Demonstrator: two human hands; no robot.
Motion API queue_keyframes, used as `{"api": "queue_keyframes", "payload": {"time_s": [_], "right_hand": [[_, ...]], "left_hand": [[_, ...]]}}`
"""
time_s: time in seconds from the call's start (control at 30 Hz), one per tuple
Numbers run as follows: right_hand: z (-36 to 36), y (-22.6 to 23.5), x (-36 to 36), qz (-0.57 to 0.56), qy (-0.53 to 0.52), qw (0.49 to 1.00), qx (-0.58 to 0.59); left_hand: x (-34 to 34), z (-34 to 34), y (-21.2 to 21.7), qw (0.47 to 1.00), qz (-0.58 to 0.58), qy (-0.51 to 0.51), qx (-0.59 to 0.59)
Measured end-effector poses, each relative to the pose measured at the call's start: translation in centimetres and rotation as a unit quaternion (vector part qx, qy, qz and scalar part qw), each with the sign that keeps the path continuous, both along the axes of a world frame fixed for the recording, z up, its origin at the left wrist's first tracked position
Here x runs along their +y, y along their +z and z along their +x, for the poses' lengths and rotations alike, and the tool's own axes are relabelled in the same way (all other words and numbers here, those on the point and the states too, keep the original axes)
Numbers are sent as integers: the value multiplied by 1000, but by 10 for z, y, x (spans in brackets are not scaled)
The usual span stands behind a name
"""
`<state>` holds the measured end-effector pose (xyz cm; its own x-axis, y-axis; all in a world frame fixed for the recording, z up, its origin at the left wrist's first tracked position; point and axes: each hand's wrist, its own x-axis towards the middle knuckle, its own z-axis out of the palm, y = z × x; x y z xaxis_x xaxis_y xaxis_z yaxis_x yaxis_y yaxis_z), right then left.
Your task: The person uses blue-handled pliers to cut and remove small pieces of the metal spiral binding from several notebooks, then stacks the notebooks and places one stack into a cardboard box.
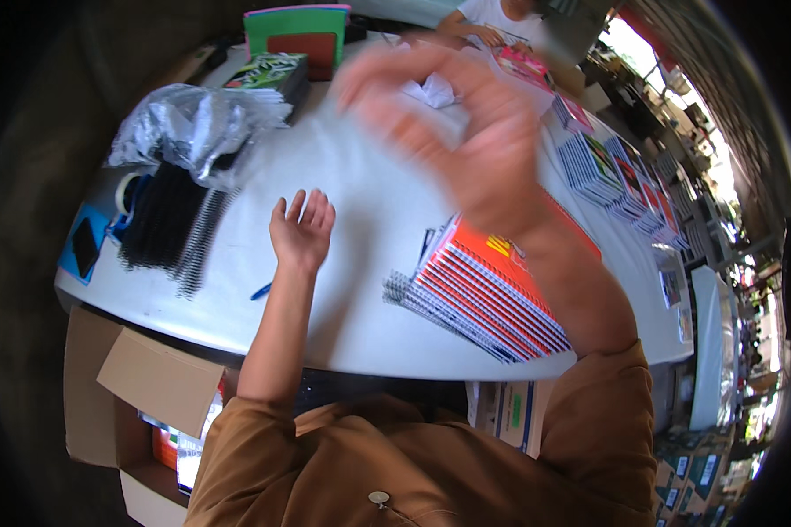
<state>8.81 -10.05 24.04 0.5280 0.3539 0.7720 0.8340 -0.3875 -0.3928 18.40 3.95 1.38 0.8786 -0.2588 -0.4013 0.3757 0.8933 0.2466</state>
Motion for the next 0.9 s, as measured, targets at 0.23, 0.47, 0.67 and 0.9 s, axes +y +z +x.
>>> {"api": "queue_keyframes", "payload": {"time_s": [0.23,0.47,0.67,0.9], "right_hand": [[-55,109,-151,-93,-101,954,267],[-31,-87,-238,82,-118,754,641],[-45,-110,-251,353,81,590,722],[-58,-123,-250,417,75,599,680]], "left_hand": [[8,-143,58,888,233,-222,-328],[-22,-198,61,811,206,-284,-468],[-47,-156,62,849,179,-275,-415],[-87,-165,70,929,198,-205,-238]]}}
